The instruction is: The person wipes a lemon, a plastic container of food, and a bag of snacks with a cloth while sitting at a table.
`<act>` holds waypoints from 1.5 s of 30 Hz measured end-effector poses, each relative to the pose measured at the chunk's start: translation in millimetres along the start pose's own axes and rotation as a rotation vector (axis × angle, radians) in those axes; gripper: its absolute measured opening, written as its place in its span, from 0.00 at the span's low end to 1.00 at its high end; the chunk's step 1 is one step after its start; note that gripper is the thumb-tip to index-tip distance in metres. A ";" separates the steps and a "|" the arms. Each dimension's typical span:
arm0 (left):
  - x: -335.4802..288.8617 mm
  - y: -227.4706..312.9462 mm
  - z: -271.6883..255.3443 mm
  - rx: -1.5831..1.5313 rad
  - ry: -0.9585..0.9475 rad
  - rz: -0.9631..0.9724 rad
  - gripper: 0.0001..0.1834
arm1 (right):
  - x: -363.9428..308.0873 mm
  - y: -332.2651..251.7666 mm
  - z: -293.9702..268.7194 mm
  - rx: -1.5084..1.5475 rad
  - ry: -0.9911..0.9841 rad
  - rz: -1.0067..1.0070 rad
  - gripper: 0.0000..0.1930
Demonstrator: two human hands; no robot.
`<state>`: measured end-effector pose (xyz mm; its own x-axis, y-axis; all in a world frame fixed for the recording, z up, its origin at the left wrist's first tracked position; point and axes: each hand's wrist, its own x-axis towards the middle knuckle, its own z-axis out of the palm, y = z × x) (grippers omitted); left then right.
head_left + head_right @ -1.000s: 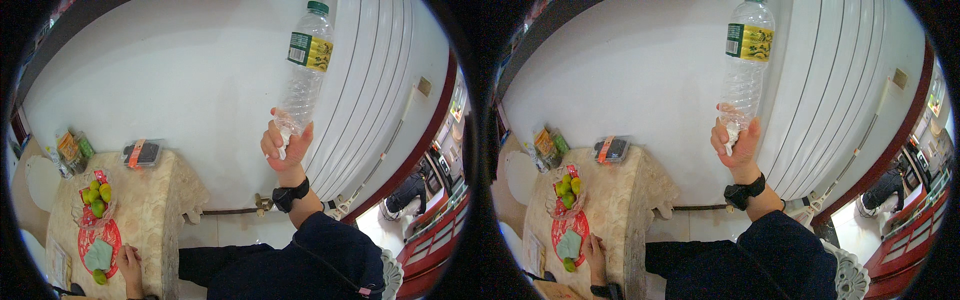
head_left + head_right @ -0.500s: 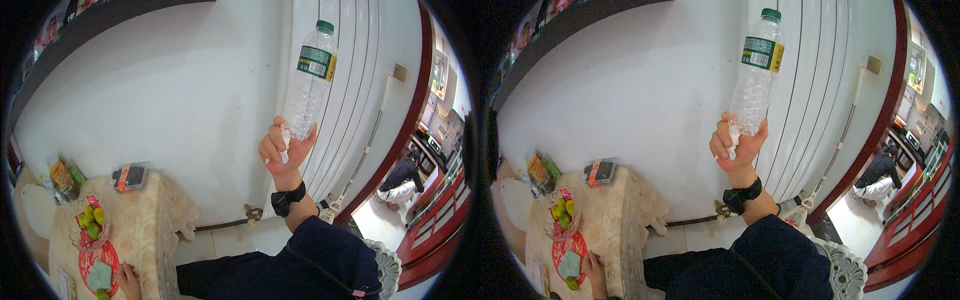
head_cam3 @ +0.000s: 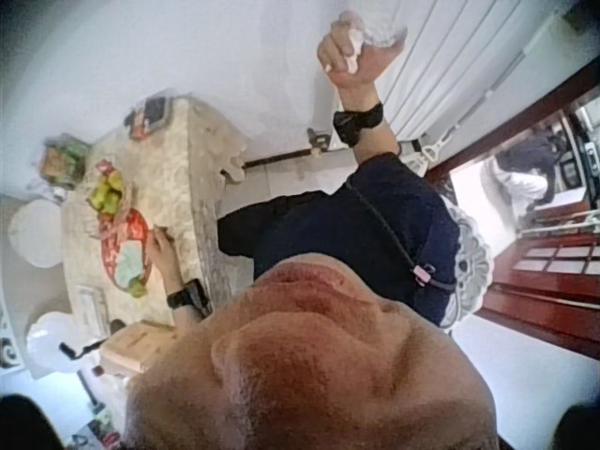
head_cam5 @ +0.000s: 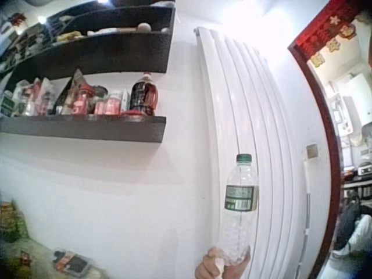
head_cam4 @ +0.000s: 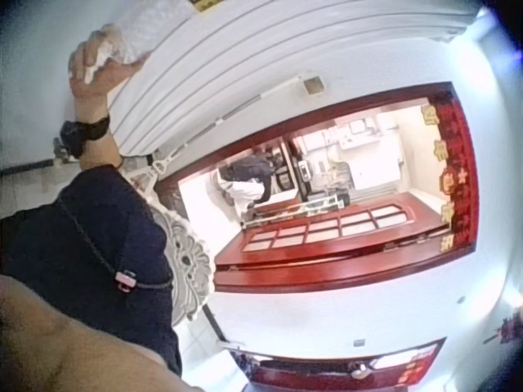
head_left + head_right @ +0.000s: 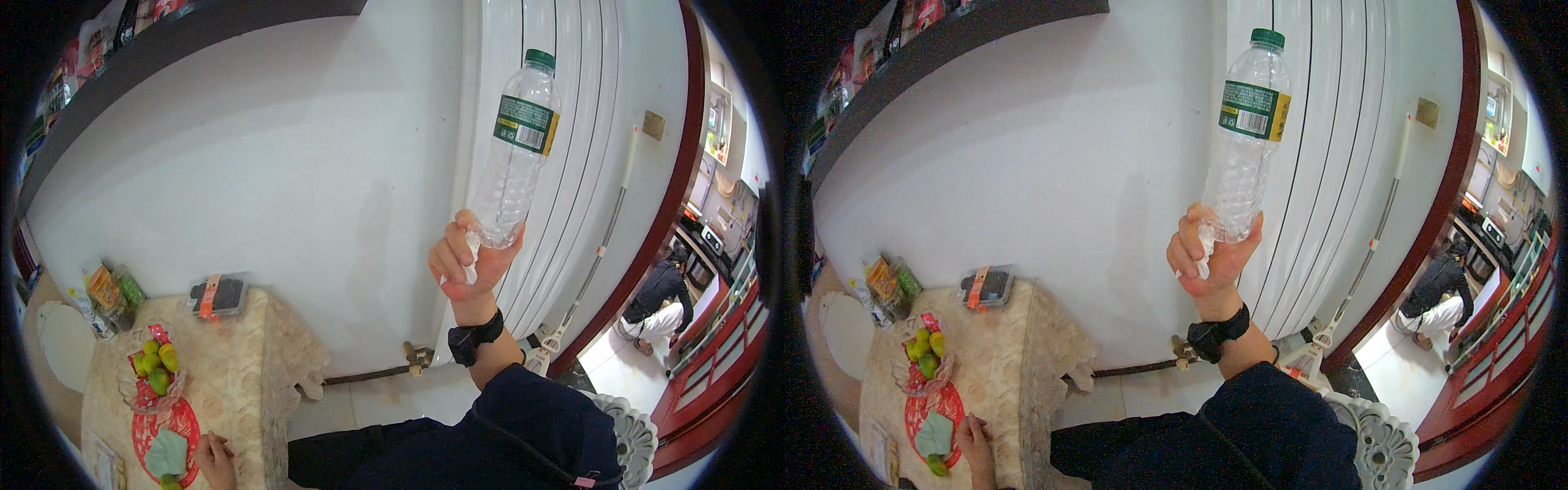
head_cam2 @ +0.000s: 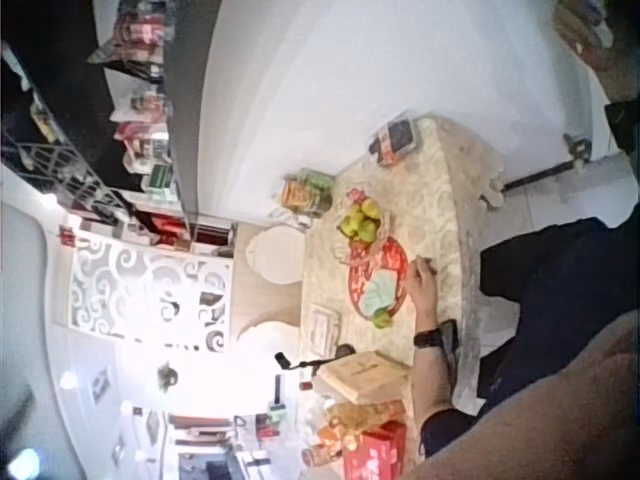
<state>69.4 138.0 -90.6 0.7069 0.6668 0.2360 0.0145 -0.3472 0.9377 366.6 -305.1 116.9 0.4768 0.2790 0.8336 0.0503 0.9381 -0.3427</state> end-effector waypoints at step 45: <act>-4.8 48.1 -9.3 0.493 0.234 0.221 0.12 | -1.5 181.7 19.1 0.030 -0.037 0.323 0.49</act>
<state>60.1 124.2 -44.2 0.5568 0.6518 0.5149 0.2508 -0.7229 0.6438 358.2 -131.1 61.6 0.4320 0.5697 0.6991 -0.1248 0.8055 -0.5793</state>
